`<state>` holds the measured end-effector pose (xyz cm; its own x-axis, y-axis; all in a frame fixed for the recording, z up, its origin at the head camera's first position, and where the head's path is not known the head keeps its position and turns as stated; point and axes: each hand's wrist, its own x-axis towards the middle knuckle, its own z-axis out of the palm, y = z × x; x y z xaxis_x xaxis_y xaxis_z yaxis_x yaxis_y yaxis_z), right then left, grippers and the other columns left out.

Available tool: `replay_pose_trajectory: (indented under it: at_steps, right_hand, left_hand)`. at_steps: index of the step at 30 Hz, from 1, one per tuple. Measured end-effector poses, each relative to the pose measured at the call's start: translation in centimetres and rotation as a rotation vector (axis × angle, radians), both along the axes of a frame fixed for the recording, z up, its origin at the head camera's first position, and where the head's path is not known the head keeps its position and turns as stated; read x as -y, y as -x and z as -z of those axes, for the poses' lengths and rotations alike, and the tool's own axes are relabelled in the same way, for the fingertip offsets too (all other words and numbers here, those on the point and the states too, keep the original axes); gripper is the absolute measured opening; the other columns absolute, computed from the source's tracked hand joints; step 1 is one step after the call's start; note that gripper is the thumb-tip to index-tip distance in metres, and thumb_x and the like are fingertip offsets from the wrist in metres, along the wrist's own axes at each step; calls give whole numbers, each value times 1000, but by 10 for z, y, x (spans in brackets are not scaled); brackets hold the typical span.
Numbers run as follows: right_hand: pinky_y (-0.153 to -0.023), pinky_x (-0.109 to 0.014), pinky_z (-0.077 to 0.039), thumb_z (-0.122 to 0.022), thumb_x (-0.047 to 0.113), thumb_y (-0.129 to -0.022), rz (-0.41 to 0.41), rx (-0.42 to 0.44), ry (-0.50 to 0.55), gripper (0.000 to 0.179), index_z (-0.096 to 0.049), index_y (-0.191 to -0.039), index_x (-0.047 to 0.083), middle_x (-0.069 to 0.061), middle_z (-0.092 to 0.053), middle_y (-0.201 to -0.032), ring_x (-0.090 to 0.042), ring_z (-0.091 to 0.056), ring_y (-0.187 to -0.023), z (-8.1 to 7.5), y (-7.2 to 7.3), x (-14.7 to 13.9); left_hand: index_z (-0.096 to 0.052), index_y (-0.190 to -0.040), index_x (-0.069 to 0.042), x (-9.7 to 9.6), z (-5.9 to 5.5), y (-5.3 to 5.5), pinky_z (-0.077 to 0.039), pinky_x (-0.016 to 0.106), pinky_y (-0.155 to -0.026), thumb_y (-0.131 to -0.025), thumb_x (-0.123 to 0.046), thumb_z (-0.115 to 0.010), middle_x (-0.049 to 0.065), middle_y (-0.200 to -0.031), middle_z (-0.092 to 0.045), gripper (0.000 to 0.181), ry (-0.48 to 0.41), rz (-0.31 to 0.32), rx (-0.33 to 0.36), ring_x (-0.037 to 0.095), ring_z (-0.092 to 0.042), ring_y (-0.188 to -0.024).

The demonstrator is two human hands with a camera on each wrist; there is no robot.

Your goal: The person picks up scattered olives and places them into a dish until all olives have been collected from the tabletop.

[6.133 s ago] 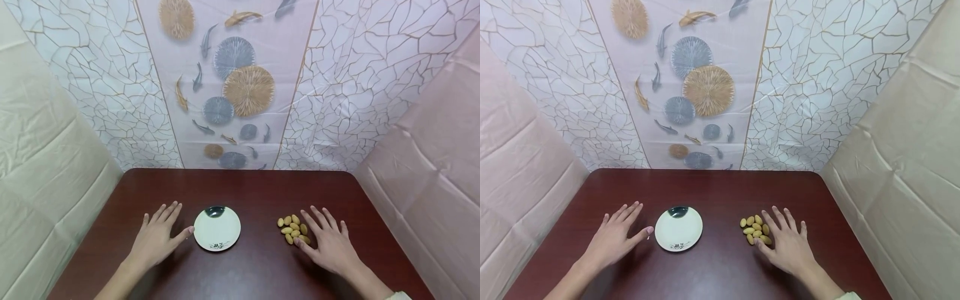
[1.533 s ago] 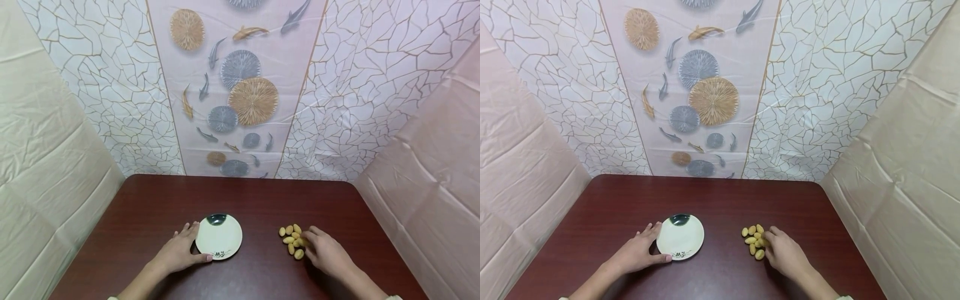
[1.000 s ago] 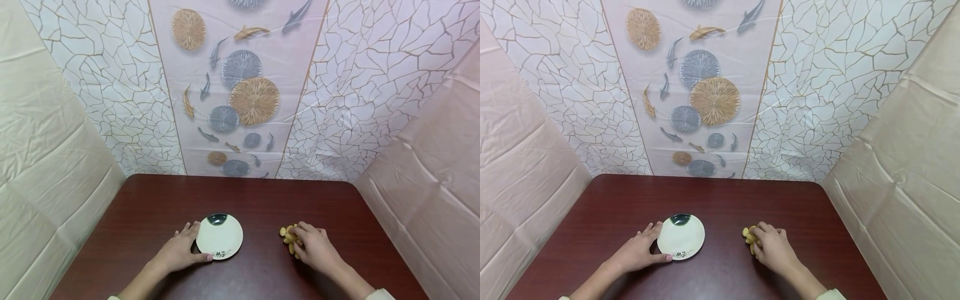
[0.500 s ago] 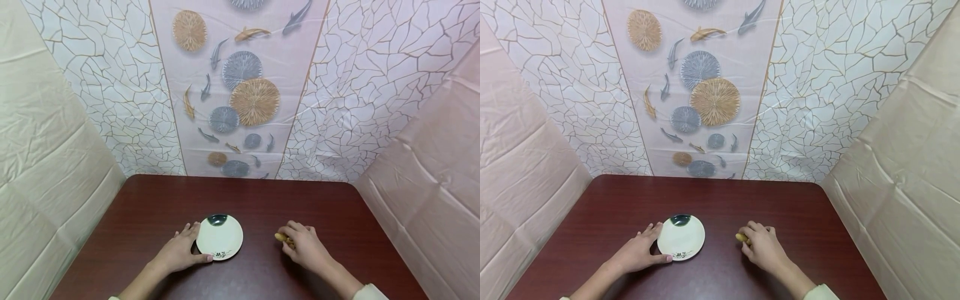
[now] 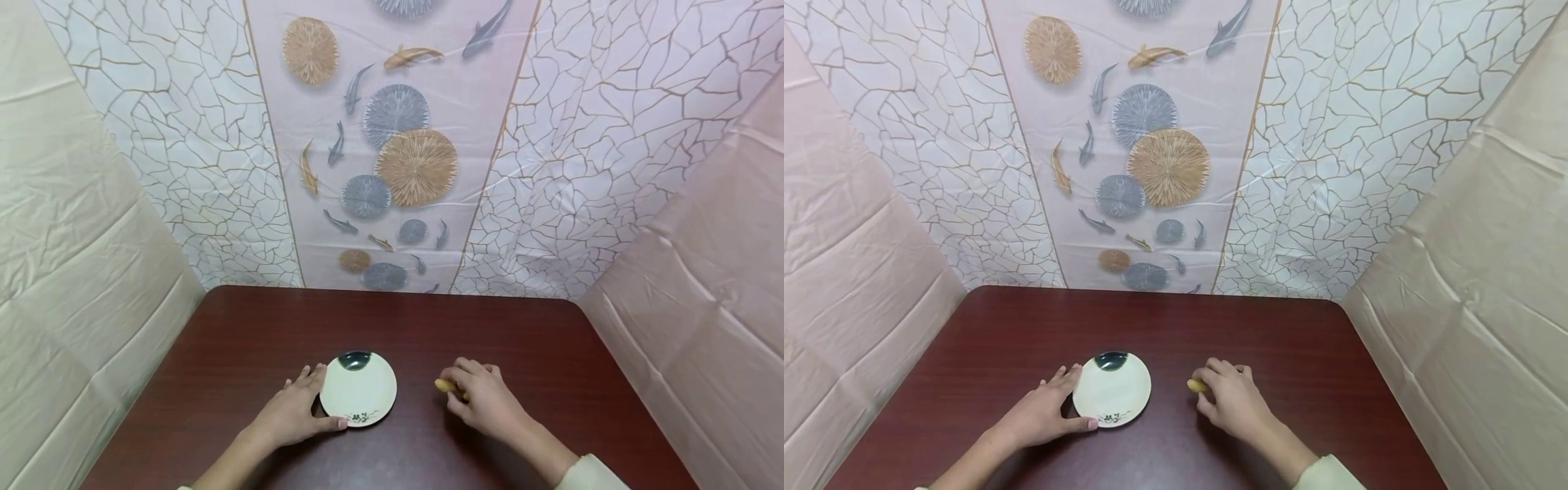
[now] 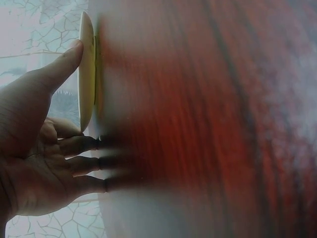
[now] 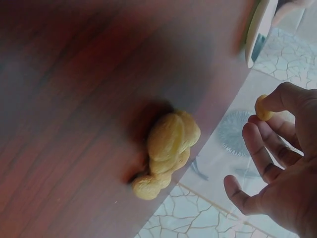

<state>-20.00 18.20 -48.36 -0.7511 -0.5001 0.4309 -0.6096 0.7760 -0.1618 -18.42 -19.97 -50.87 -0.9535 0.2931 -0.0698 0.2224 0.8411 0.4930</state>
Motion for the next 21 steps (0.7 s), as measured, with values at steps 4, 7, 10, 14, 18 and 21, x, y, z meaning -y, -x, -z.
replay_pose_trajectory:
  at_steps: [4, 7, 10, 14, 18, 21]
  right_hand:
    - [-84, -50, -52, -89, 9, -81, -14, 32, 1, 31, -79, -108, 21, 14, -65, -98, -3, -58, -89, -1, 1, 7]
    - [-85, -52, -54, -89, 10, -82, -23, 43, 2, 31, -79, -109, 21, 13, -67, -100, -7, -64, -92, -1, 3, 12]
    - [-83, -49, -53, -88, 10, -82, -35, 41, 4, 30, -80, -109, 20, 11, -68, -101, -9, -65, -93, -1, 4, 18]
    - [-82, -45, -51, -89, 11, -82, -48, 42, 3, 30, -80, -109, 19, 10, -68, -101, -9, -63, -92, 1, 6, 25]
    - [-83, -44, -50, -88, 11, -84, -57, 57, 2, 29, -79, -110, 20, 10, -67, -101, -7, -62, -91, 2, 7, 31]
    - [-83, -42, -48, -87, 11, -86, -62, 69, 0, 28, -79, -110, 21, 11, -67, -101, -6, -61, -91, 2, 8, 36]
  left_hand:
    - [-38, -167, 8, 0, 0, 0, -35, 75, -128, -84, -70, -86, 29, -173, -42, 124, -1, 7, 3, 53, -37, -163]
    - [-38, -168, 7, 1, 0, 0, -36, 75, -128, -84, -71, -86, 28, -173, -42, 125, 2, 11, 4, 53, -37, -163]
    - [-38, -168, 7, 1, 0, -1, -36, 74, -128, -84, -72, -85, 28, -173, -42, 125, 6, 13, 2, 53, -37, -163]
    - [-38, -168, 7, 1, 0, -1, -36, 75, -128, -84, -72, -85, 28, -174, -42, 125, 5, 17, -2, 53, -37, -163]
    - [-38, -168, 8, 1, -1, -1, -36, 75, -128, -84, -71, -85, 28, -174, -41, 124, 0, 21, -4, 53, -37, -163]
    - [-38, -168, 8, 1, -2, -1, -36, 75, -128, -84, -71, -86, 29, -174, -42, 124, -4, 23, -7, 53, -37, -163]
